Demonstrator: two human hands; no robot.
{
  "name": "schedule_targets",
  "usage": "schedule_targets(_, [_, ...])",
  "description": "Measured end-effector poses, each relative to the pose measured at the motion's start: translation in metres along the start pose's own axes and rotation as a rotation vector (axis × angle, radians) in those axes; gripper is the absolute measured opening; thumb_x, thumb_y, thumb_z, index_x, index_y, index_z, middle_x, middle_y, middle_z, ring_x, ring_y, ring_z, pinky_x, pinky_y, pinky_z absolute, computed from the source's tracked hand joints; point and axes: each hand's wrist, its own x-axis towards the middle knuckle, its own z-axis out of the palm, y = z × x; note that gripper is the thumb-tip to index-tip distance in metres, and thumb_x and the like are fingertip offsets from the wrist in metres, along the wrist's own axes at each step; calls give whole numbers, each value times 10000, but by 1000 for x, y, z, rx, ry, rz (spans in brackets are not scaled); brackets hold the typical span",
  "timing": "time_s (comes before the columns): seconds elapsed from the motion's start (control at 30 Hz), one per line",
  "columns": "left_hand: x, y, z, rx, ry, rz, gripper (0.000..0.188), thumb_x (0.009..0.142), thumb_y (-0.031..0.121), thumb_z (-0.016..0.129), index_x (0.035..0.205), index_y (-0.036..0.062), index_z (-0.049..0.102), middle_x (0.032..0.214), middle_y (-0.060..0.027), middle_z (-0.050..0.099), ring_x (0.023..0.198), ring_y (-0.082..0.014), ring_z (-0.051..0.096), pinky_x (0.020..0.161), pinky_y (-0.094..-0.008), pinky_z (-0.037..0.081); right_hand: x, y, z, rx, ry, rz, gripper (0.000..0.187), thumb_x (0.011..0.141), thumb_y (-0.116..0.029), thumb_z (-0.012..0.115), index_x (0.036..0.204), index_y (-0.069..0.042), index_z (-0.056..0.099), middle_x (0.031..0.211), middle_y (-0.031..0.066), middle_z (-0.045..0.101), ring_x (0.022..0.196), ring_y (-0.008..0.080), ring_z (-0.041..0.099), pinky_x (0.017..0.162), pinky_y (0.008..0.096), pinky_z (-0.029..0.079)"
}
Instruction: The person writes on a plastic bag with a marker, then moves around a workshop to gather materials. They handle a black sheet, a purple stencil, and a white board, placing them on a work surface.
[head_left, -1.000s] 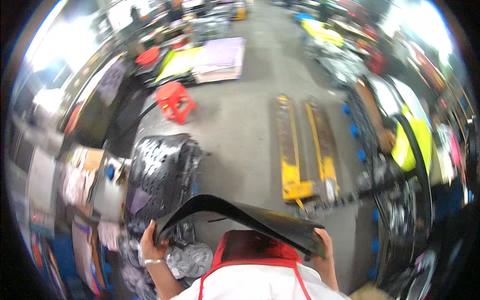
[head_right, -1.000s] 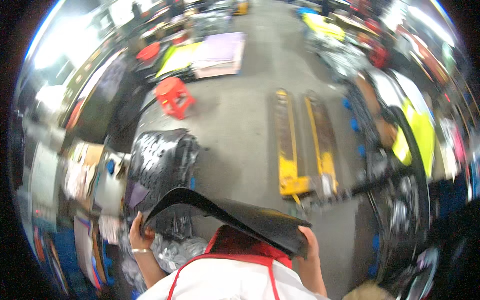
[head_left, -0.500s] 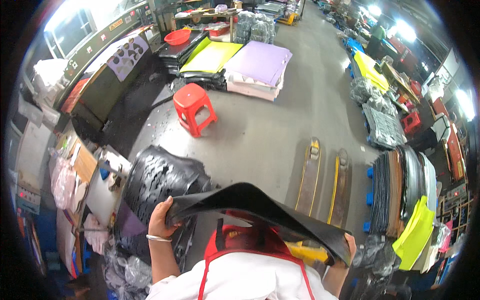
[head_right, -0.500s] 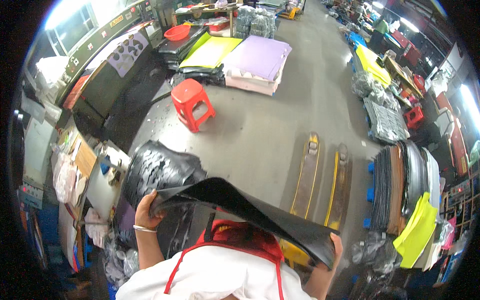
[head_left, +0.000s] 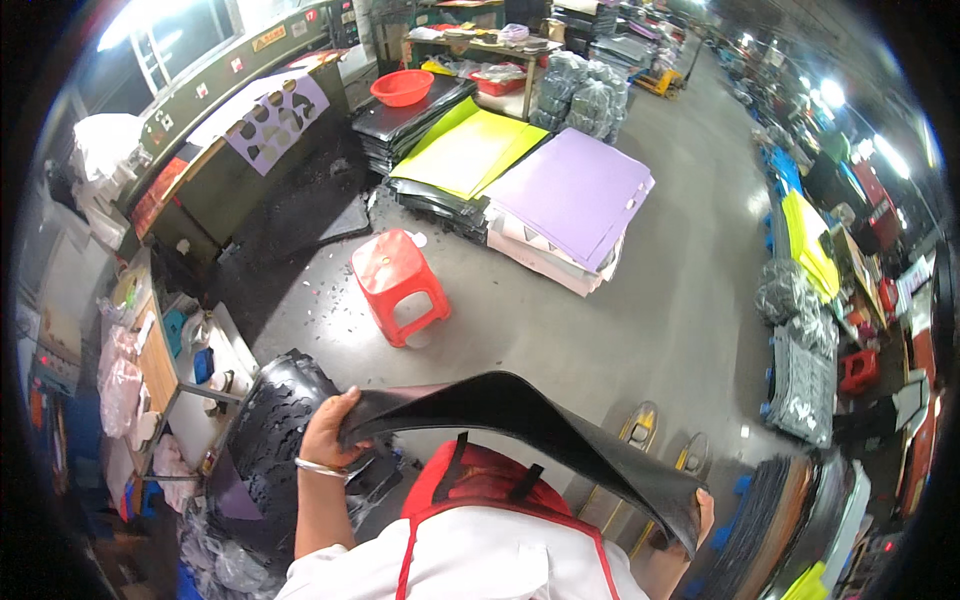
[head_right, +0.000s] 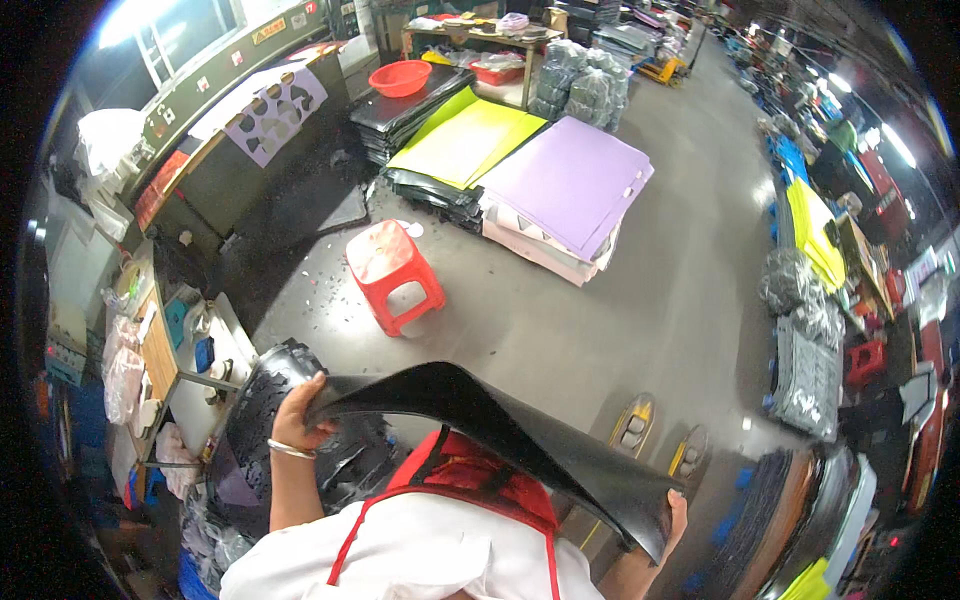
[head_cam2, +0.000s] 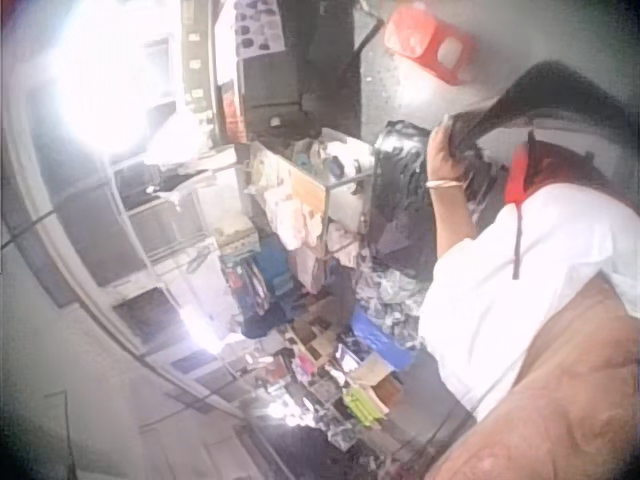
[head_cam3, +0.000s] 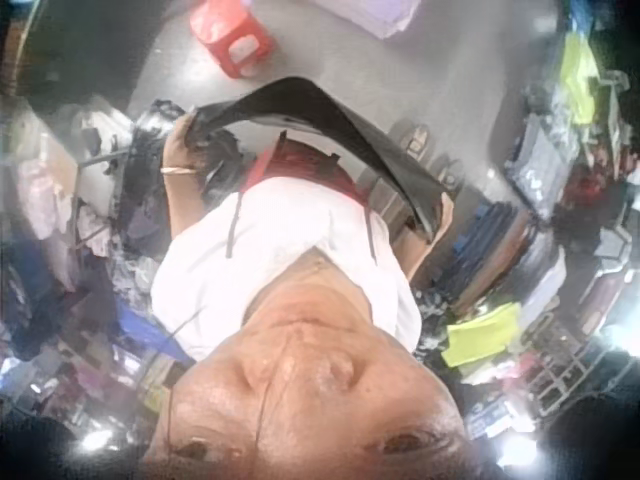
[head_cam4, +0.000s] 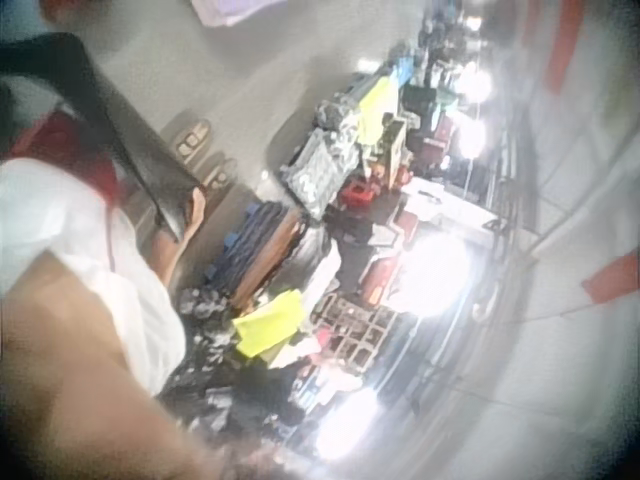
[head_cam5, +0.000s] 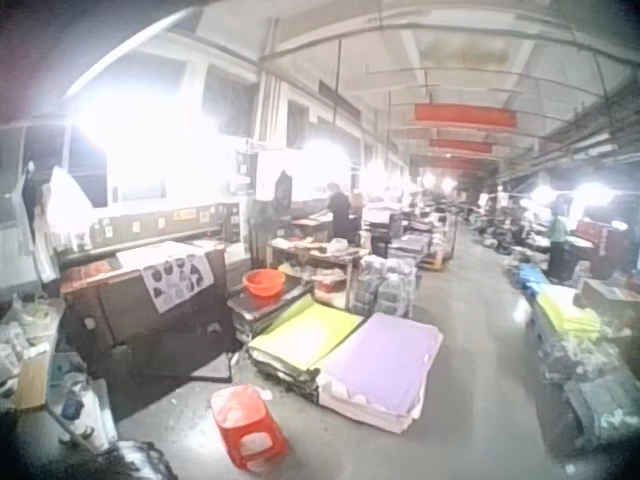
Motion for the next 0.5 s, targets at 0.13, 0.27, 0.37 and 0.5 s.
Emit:
schedule_targets(0.13, [76, 31, 22, -36, -94, 48, 299, 922, 306, 548, 800, 37, 595, 602, -64, 613, 394, -159, 541, 347, -256, 424, 92, -20, 82, -43, -62, -48, 217, 896, -195, 511, 894, -8, 622, 884, 124, 649, 731, 168, 610, 650, 300, 506])
schedule_targets(0.27, [178, 72, 58, -128, -72, -2, 294, 917, 297, 550, 700, 100, 573, 527, -33, 562, 334, -131, 420, 357, -242, 353, 162, -25, 177, -46, -94, -83, 213, 897, -194, 510, 895, -9, 618, 870, 117, 638, 713, 161, 597, 639, 293, 499])
schedule_targets(0.37, [236, 101, 86, -155, -44, 31, 295, 914, 305, 549, 709, 97, 582, 527, -52, 561, 333, -131, 407, 352, -231, 347, 201, -48, 241, -88, -104, -139, 211, 897, -193, 509, 896, -11, 615, 859, 112, 629, 699, 156, 587, 631, 288, 494])
schedule_targets(0.5, [288, 133, 101, -252, -186, -75, 258, 912, 309, 557, 811, 75, 598, 665, -50, 631, 423, -145, 531, 376, -250, 396, 256, -76, 331, -131, -154, -174, 207, 898, -192, 508, 898, -12, 611, 846, 105, 618, 682, 149, 574, 620, 281, 486])
